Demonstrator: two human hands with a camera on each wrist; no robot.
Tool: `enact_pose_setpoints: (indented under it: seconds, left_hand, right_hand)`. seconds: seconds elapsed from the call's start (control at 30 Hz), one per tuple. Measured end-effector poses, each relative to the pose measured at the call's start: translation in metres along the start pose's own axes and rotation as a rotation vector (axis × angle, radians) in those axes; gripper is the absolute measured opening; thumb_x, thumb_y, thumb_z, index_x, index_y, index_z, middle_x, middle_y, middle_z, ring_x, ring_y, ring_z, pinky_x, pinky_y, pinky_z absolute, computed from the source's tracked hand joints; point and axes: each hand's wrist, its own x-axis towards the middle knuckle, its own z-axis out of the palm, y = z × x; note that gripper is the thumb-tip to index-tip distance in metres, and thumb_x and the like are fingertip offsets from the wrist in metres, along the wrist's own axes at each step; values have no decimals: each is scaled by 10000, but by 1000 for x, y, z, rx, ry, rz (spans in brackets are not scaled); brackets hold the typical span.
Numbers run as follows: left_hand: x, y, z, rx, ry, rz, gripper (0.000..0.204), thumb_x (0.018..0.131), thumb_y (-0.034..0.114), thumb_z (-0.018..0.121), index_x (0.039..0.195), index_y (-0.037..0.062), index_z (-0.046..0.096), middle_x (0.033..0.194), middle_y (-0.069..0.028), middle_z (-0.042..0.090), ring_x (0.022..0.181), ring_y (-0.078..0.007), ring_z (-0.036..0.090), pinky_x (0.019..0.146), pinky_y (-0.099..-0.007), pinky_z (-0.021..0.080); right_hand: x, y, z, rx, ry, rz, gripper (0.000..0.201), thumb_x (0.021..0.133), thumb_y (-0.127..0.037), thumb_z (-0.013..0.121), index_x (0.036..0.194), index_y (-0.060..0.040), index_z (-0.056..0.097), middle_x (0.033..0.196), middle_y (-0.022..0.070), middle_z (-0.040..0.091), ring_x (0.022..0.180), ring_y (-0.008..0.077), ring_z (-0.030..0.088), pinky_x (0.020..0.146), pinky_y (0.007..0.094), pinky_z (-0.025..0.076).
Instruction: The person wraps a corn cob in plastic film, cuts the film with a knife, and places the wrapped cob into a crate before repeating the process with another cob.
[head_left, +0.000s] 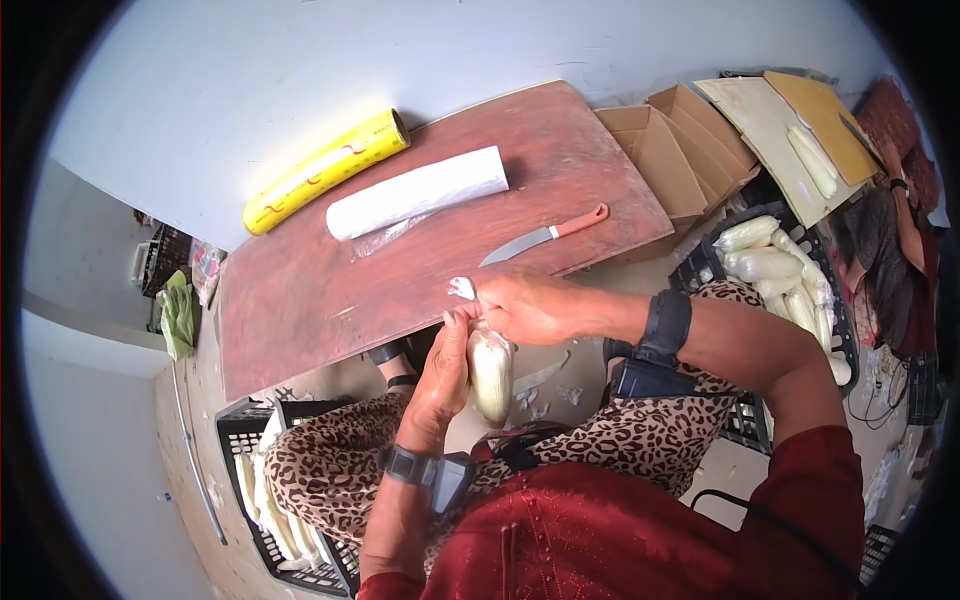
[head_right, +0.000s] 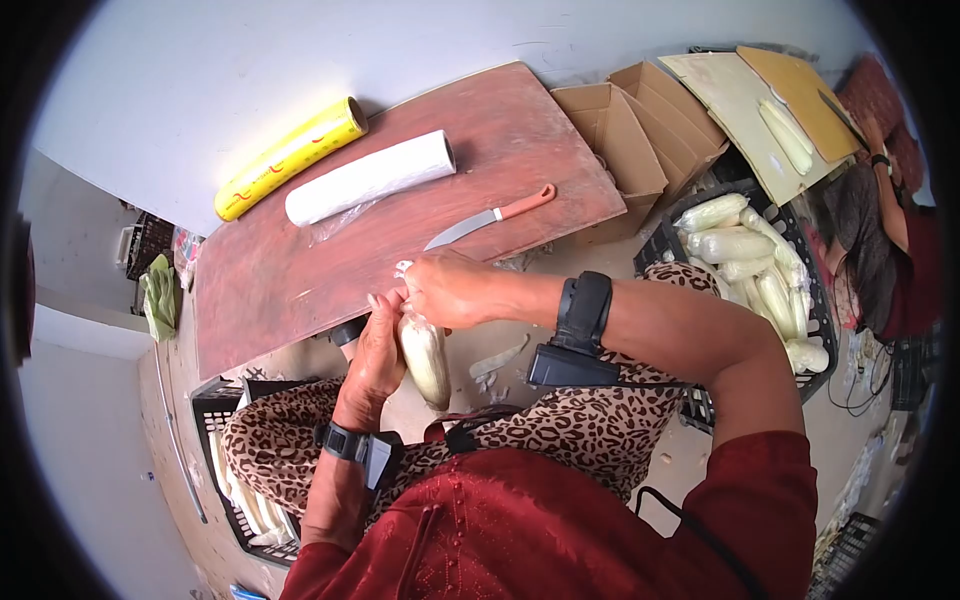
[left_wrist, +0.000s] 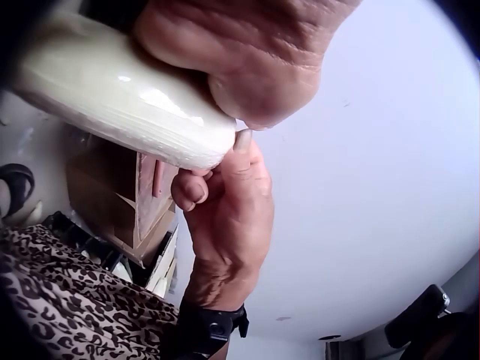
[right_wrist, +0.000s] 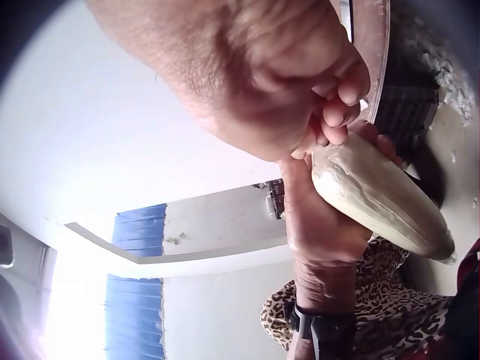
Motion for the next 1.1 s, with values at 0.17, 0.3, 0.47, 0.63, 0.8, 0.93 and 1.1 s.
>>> enact_pose_setpoints:
  seconds: [0.17,0.3,0.47,0.63,0.8,0.93,1.1]
  left_hand:
    - [-7,7,11,41,-95,102,558,834,354,728,1225,82,438,1131,-40,530,1029,-137,507,882,-287,431]
    - [-12,18,20,162,5,33,719,665,158,863,1192,117,376,1119,-31,479,1056,-131,461,890,-300,427]
    - [-12,7,13,196,99,90,725,652,169,871,1166,109,363,1121,-39,455,1035,-131,458,882,-299,436]
    - [-11,-8,6,147,151,125,651,687,146,836,1159,90,391,1106,-38,483,1014,-131,485,885,-305,443]
    - [-15,-6,-1,-51,79,96,564,757,133,774,1215,53,455,1141,-40,560,1054,-140,524,906,-309,444]
    - [-14,-11,-9,-181,55,145,588,829,319,717,1276,37,458,1183,-72,574,1096,-192,546,942,-338,433]
    - [-15,-8,-14,-268,-12,-11,699,890,541,558,1327,16,410,1150,-129,588,988,-234,612,851,-353,505]
  right_hand:
    - [-3,-5,-7,-41,-34,51,267,857,-151,528,798,95,615,758,309,617,751,441,638,681,492,495]
    - [-1,-9,-5,-41,7,-7,281,873,-187,541,827,84,599,767,294,621,767,432,640,687,490,494]
    - [-5,-30,-18,-104,19,-35,287,872,-201,550,789,71,588,756,256,629,755,413,635,667,470,494]
    - [3,-17,-17,-18,67,-14,229,858,-175,564,764,34,572,715,205,617,701,359,617,628,437,473]
    - [13,-5,-14,12,84,-75,178,850,-135,574,745,7,546,654,148,606,632,302,603,597,394,449]
    - [13,-6,-19,-78,78,-138,160,850,-104,574,756,15,524,683,169,586,654,341,591,598,405,448]
    - [16,3,-18,-154,79,-256,138,857,-62,567,774,13,487,720,180,541,675,366,569,611,427,437]
